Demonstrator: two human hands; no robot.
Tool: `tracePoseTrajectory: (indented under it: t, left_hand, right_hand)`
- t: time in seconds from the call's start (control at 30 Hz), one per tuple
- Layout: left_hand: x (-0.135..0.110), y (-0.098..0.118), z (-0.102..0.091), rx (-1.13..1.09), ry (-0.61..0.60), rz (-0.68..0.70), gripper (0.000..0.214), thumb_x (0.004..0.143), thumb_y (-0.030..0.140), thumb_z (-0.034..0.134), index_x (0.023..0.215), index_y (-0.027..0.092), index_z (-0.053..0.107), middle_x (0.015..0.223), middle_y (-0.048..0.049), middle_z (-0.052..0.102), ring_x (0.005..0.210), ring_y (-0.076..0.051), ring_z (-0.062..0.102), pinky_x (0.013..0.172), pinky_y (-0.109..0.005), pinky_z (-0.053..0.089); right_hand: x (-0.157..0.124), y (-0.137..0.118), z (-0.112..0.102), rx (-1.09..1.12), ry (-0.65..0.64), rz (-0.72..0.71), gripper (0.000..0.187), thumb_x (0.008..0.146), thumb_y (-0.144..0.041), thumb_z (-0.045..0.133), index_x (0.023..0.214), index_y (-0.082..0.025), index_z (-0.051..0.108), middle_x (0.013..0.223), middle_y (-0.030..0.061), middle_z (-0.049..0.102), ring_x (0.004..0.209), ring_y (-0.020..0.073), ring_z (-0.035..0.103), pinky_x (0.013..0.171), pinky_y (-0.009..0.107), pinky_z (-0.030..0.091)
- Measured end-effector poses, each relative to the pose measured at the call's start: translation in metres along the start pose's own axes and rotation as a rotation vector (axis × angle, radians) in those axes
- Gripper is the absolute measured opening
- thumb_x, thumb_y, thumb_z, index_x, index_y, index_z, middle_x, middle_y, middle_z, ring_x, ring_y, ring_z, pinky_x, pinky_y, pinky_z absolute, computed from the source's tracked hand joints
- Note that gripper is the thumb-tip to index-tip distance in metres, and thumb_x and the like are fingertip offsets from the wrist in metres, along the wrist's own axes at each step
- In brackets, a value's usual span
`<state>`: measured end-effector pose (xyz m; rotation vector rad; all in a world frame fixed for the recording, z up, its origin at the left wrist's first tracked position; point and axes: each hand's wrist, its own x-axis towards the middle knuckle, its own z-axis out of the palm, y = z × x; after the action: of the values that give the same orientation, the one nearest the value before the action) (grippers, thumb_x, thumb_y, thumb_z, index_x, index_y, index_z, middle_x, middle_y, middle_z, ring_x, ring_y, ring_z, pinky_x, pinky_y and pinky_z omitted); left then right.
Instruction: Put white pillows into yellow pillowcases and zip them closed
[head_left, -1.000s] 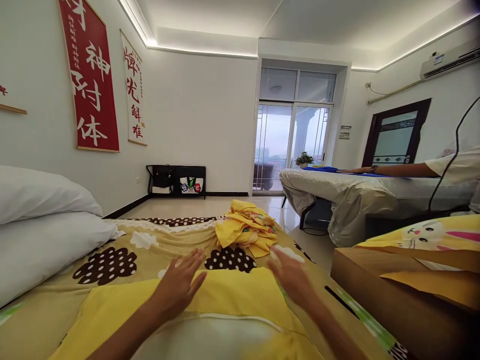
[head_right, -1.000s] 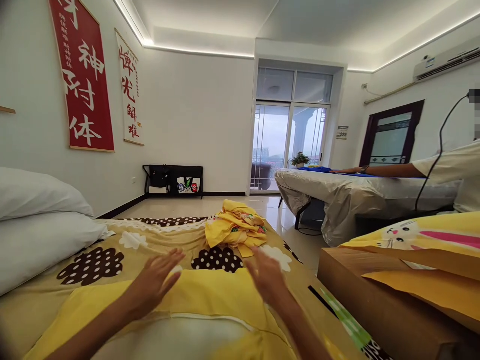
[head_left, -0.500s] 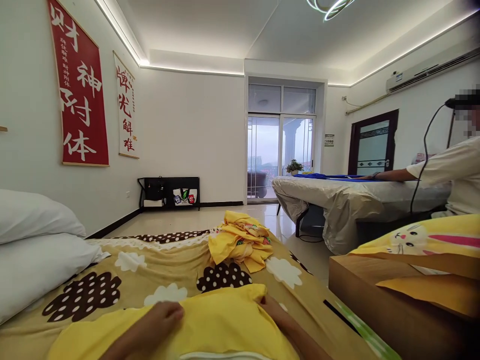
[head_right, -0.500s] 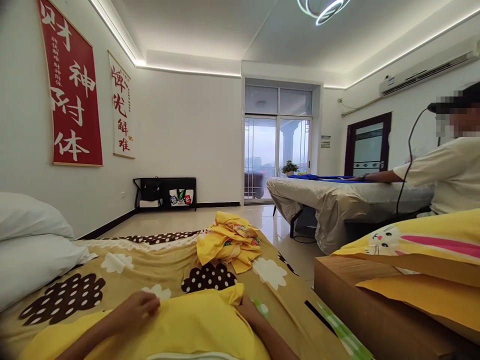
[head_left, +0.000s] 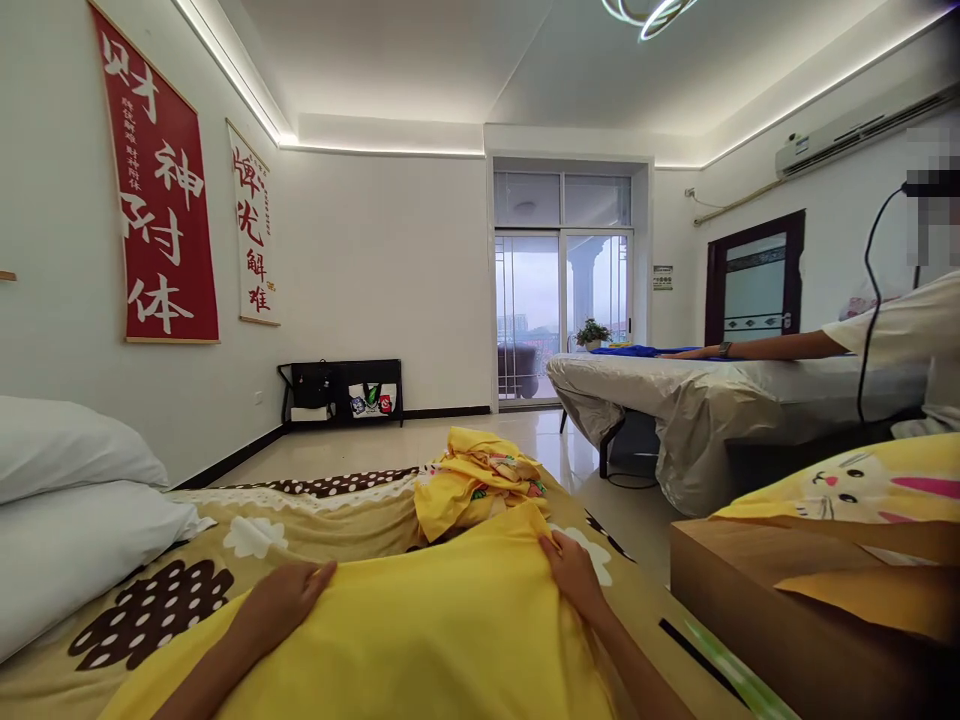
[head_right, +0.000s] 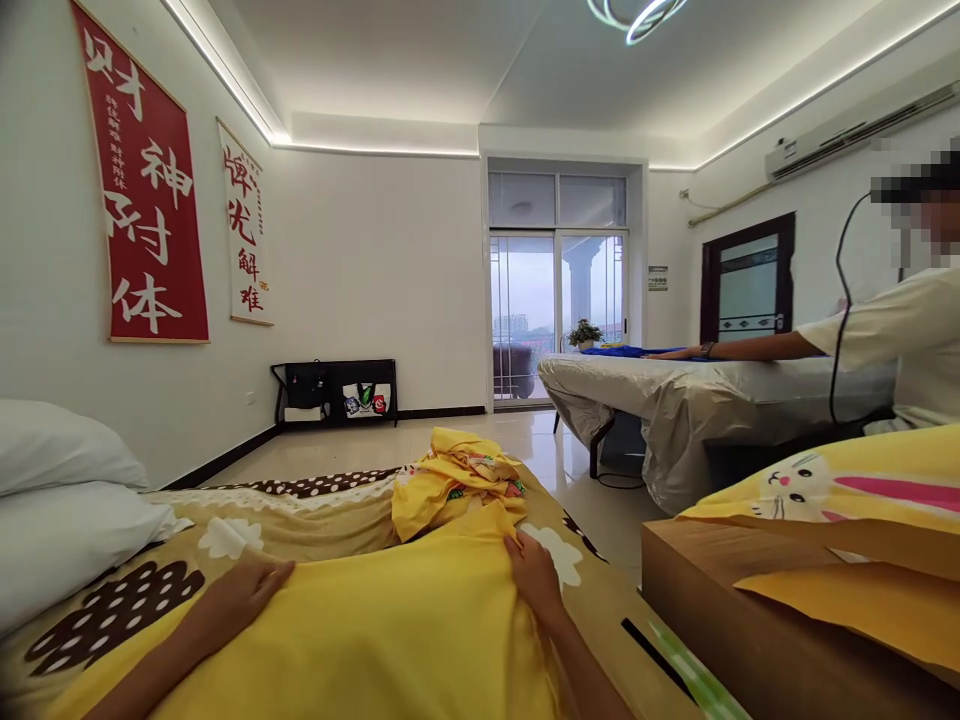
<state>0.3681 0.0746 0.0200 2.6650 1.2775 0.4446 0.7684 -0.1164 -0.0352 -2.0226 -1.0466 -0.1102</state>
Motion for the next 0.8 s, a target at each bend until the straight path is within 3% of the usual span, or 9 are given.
tracePoseTrajectory:
  t: [0.13,0.23,0.33,0.43,0.5,0.57,0.67,0.73,0.8]
  left_hand:
    - [-0.01,-0.025,0.043,0.04,-0.106,0.051,0.044,0.09,0.047,0.023,0.078,0.022,0.058,0.085,-0.0068,0.069,0.086,-0.024,0.064,0.079,-0.035,0.044]
    - [-0.023,-0.023,0.039,-0.121,-0.001,0.094,0.039,0.09,0.045,0.027,0.091,0.023,0.059,0.098,-0.0063,0.069,0.096,-0.023,0.063,0.086,-0.034,0.046]
    - [-0.044,0.02,0.007,-0.192,0.141,0.243,0.034,0.091,0.043,0.034,0.096,0.023,0.06,0.1,-0.0071,0.069,0.096,-0.021,0.063,0.086,-0.031,0.048]
    - [-0.074,0.079,0.003,-0.112,0.135,0.615,0.024,0.093,0.029,0.037,0.093,0.024,0.06,0.09,-0.0045,0.068,0.083,-0.017,0.063,0.075,-0.024,0.048]
    - [-0.091,0.107,0.026,0.037,0.231,0.828,0.02,0.09,0.021,0.042,0.08,0.022,0.058,0.076,-0.0026,0.065,0.067,-0.015,0.06,0.062,-0.023,0.046]
    - [-0.101,0.122,0.06,0.194,0.327,0.918,0.018,0.088,0.018,0.046,0.072,0.02,0.056,0.065,-0.0008,0.061,0.055,-0.014,0.055,0.051,-0.025,0.041]
    - [-0.107,0.124,0.098,0.351,0.434,0.965,0.015,0.087,0.017,0.048,0.077,0.019,0.059,0.063,-0.0016,0.061,0.06,-0.016,0.057,0.06,-0.028,0.044]
    - [-0.109,0.122,0.106,0.399,0.518,0.999,0.016,0.088,0.017,0.047,0.084,0.017,0.063,0.07,-0.004,0.065,0.079,-0.02,0.062,0.078,-0.033,0.045]
    - [-0.108,0.123,0.102,0.394,0.549,1.016,0.018,0.09,0.02,0.047,0.09,0.017,0.065,0.081,-0.0067,0.069,0.096,-0.023,0.061,0.091,-0.035,0.041]
  right_hand:
    - [-0.034,0.003,0.027,-0.054,-0.136,-0.011,0.016,0.08,-0.022,0.046,0.067,-0.019,0.055,0.071,0.0077,0.063,0.07,0.0212,0.058,0.066,0.03,0.038]
    - [-0.042,-0.012,0.022,-0.036,-0.175,-0.07,0.019,0.08,-0.017,0.044,0.09,-0.016,0.061,0.083,0.0087,0.065,0.078,0.0201,0.059,0.073,0.029,0.04]
    - [-0.042,-0.047,-0.01,0.017,-0.199,-0.164,0.028,0.087,-0.026,0.04,0.106,-0.017,0.059,0.095,0.0076,0.065,0.083,0.0171,0.059,0.076,0.028,0.042]
    - [-0.062,-0.099,-0.041,-0.037,-0.465,-0.347,0.035,0.086,-0.045,0.048,0.107,-0.023,0.063,0.089,0.0035,0.069,0.079,0.0167,0.062,0.07,0.026,0.044]
    - [-0.084,-0.132,-0.048,-0.308,-0.692,-0.468,0.044,0.078,-0.055,0.058,0.102,-0.02,0.069,0.084,0.0082,0.071,0.078,0.0229,0.065,0.067,0.03,0.046]
    - [-0.105,-0.158,-0.042,-0.613,-0.806,-0.552,0.042,0.073,-0.051,0.064,0.092,-0.015,0.072,0.083,0.0152,0.071,0.079,0.0294,0.067,0.066,0.035,0.047]
    - [-0.117,-0.177,-0.024,-0.77,-0.802,-0.593,0.027,0.07,-0.026,0.067,0.091,-0.011,0.072,0.087,0.0188,0.071,0.082,0.0315,0.067,0.068,0.037,0.048]
    - [-0.115,-0.178,-0.014,-0.766,-0.75,-0.558,0.027,0.065,-0.015,0.067,0.092,-0.012,0.071,0.088,0.0181,0.071,0.084,0.0312,0.067,0.069,0.037,0.048]
    - [-0.109,-0.175,-0.007,-0.759,-0.672,-0.497,0.023,0.066,-0.009,0.064,0.088,-0.012,0.071,0.087,0.0176,0.071,0.084,0.0306,0.067,0.069,0.037,0.047]
